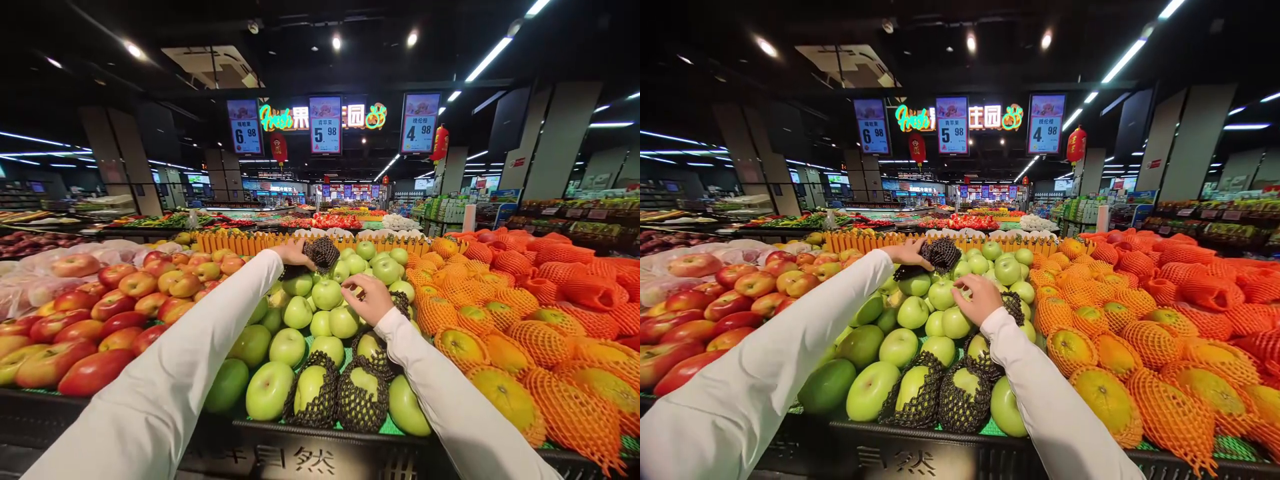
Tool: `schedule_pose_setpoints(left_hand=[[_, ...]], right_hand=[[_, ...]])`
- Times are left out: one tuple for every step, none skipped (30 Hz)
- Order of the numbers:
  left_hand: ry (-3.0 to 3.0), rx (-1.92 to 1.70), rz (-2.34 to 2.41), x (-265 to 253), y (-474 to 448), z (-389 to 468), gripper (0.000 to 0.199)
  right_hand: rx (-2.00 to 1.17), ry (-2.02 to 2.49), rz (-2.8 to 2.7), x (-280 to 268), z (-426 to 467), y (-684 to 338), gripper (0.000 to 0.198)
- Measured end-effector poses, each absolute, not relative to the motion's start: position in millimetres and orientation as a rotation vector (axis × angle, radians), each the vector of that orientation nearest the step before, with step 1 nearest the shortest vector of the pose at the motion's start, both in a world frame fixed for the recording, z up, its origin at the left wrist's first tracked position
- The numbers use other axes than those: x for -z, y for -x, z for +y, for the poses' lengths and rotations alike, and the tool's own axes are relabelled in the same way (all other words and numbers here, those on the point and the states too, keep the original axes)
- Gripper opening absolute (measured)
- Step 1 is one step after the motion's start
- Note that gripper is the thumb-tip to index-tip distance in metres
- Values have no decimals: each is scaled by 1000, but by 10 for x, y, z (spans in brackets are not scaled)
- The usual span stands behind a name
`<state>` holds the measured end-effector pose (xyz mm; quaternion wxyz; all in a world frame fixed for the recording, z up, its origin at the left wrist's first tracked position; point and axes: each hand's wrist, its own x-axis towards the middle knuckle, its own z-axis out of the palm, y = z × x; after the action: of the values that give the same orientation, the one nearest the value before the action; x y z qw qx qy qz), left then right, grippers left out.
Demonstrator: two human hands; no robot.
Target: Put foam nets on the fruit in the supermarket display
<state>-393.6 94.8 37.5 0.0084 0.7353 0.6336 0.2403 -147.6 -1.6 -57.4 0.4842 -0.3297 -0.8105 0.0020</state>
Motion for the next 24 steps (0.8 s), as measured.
schedule_pose_setpoints(left_hand=[[-2291, -676, 2021, -429, 3943, 865, 104], [-2289, -614, 2053, -470, 3940, 771, 105], [-2302, -607, 2074, -494, 3924, 668, 103], [-2337, -680, 2084, -496, 3893, 563, 99], [-2379, -821, 2087, -476, 3848, 458, 94], [-2420, -1047, 2069, -433, 3790, 358, 88], [-2440, -1317, 2014, -371, 3721, 267, 82], [-2433, -1572, 1912, -291, 3646, 187, 78], [-2407, -1773, 1777, -199, 3568, 118, 73], [-2381, -1896, 1636, -99, 3492, 60, 68], [-2385, -1944, 1509, 3, 3422, 13, 60], [-2435, -1930, 1403, 101, 3360, -24, 49], [-2522, -1875, 1313, 190, 3307, -53, 36], [-2616, -1814, 1237, 268, 3263, -73, 24], [-2695, -1768, 1172, 332, 3228, -84, 14], [-2742, -1750, 1117, 381, 3202, -85, 8], [-2747, -1760, 1074, 418, 3183, -76, 7], [-2711, -1794, 1048, 445, 3170, -58, 9], [-2653, -1826, 1033, 463, 3162, -31, 12], [-2591, -1838, 1015, 475, 3159, 0, 15], [-2522, -1842, 994, 483, 3157, 33, 17], [-2445, -1845, 968, 488, 3157, 64, 19], [-2363, -1847, 938, 490, 3158, 88, 21], [-2278, -1848, 902, 489, 3158, 104, 24]], right_hand=[[-6, 811, -1968, 575, -12, 1473, 9], [-8, 820, -1961, 574, -10, 1469, 9], [-8, 830, -1953, 572, -8, 1464, 9], [-7, 839, -1941, 569, -9, 1458, 9], [-4, 847, -1922, 564, -10, 1453, 9], [0, 852, -1897, 559, -13, 1448, 10], [1, 855, -1868, 554, -17, 1445, 11], [-2, 856, -1839, 549, -22, 1443, 12], [-6, 856, -1816, 545, -27, 1445, 13], [-12, 857, -1804, 541, -33, 1448, 14], [-15, 859, -1802, 537, -40, 1454, 15], [-15, 863, -1812, 533, -48, 1461, 16], [-11, 867, -1822, 528, -55, 1469, 16], [-7, 869, -1830, 523, -63, 1477, 17], [-4, 869, -1829, 518, -70, 1483, 19], [-3, 868, -1817, 512, -76, 1488, 21], [-9, 863, -1795, 507, -79, 1490, 23], [-28, 858, -1768, 503, -80, 1490, 25], [-59, 854, -1739, 500, -77, 1488, 27], [-102, 853, -1712, 500, -70, 1483, 28], [-151, 856, -1686, 503, -59, 1478, 29], [-199, 860, -1661, 508, -44, 1473, 30], [-238, 866, -1633, 515, -26, 1468, 32], [-267, 869, -1601, 523, -6, 1465, 34]])
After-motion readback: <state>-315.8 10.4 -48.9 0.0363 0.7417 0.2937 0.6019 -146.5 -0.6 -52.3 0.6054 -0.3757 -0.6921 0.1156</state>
